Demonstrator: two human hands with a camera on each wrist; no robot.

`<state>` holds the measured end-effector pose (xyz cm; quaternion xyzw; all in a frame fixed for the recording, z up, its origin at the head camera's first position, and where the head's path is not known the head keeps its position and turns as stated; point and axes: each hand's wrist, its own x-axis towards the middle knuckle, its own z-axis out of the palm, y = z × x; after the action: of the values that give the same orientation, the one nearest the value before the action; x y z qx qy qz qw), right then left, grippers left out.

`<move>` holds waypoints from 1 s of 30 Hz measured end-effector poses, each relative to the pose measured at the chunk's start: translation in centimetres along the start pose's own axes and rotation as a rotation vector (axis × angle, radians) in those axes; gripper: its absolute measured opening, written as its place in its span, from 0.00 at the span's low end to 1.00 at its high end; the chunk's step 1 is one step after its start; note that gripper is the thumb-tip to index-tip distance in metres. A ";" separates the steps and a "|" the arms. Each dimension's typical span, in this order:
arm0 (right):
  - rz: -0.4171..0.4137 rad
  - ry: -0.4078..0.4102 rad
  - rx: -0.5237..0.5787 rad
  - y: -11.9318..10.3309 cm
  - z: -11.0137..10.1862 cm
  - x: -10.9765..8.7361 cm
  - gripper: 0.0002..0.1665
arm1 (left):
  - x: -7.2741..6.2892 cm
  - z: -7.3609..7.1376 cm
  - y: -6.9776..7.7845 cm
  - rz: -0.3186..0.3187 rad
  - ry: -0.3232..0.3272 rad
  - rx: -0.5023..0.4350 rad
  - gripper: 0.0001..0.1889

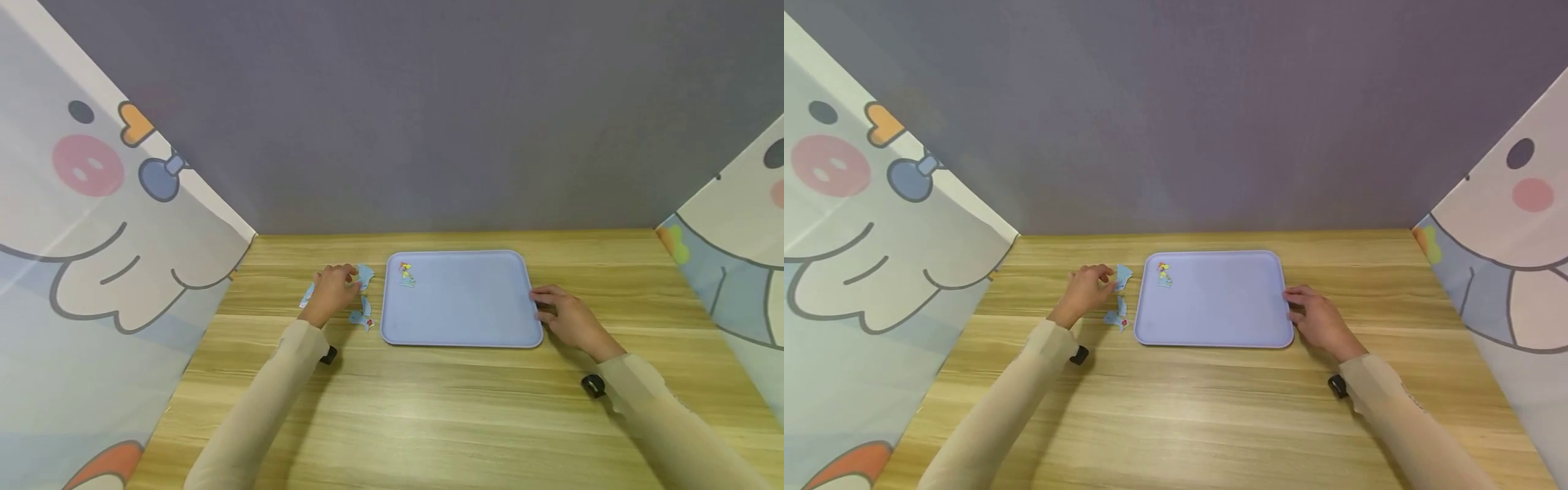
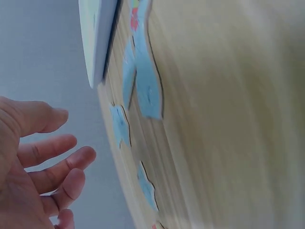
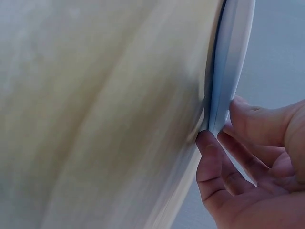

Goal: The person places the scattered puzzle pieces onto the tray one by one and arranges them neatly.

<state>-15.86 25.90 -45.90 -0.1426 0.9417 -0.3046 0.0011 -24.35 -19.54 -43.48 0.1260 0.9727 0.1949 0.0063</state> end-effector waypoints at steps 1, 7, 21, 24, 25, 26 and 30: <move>-0.002 0.001 -0.003 0.0 0.0 0.1 0.25 | -0.1 0.0 -0.2 -0.002 -0.001 0.002 0.17; -0.017 -0.002 -0.004 0.3 0.0 0.5 0.25 | -1.0 -0.1 -1.2 0.002 0.010 0.005 0.17; -0.034 -0.011 0.008 1.1 -0.3 1.1 0.25 | -1.9 -0.1 -2.6 -0.017 -0.032 0.033 0.22; -0.035 -0.010 0.008 1.1 -0.3 1.1 0.25 | -2.0 0.0 -2.8 -0.034 -0.053 0.036 0.25; -0.036 -0.008 0.008 1.0 -0.3 1.1 0.25 | -2.0 0.0 -2.9 -0.037 -0.053 0.040 0.27; -0.038 -0.006 0.006 1.0 -0.2 1.1 0.25 | -2.0 0.0 -3.0 -0.039 -0.050 0.043 0.28; -0.043 -0.001 0.002 1.0 -0.2 1.0 0.25 | -2.0 0.0 -3.6 -0.076 -0.026 0.054 0.31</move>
<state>-17.13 26.50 -46.18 -0.1629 0.9381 -0.3056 -0.0047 -23.30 -23.21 -44.91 0.0914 0.9815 0.1665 0.0228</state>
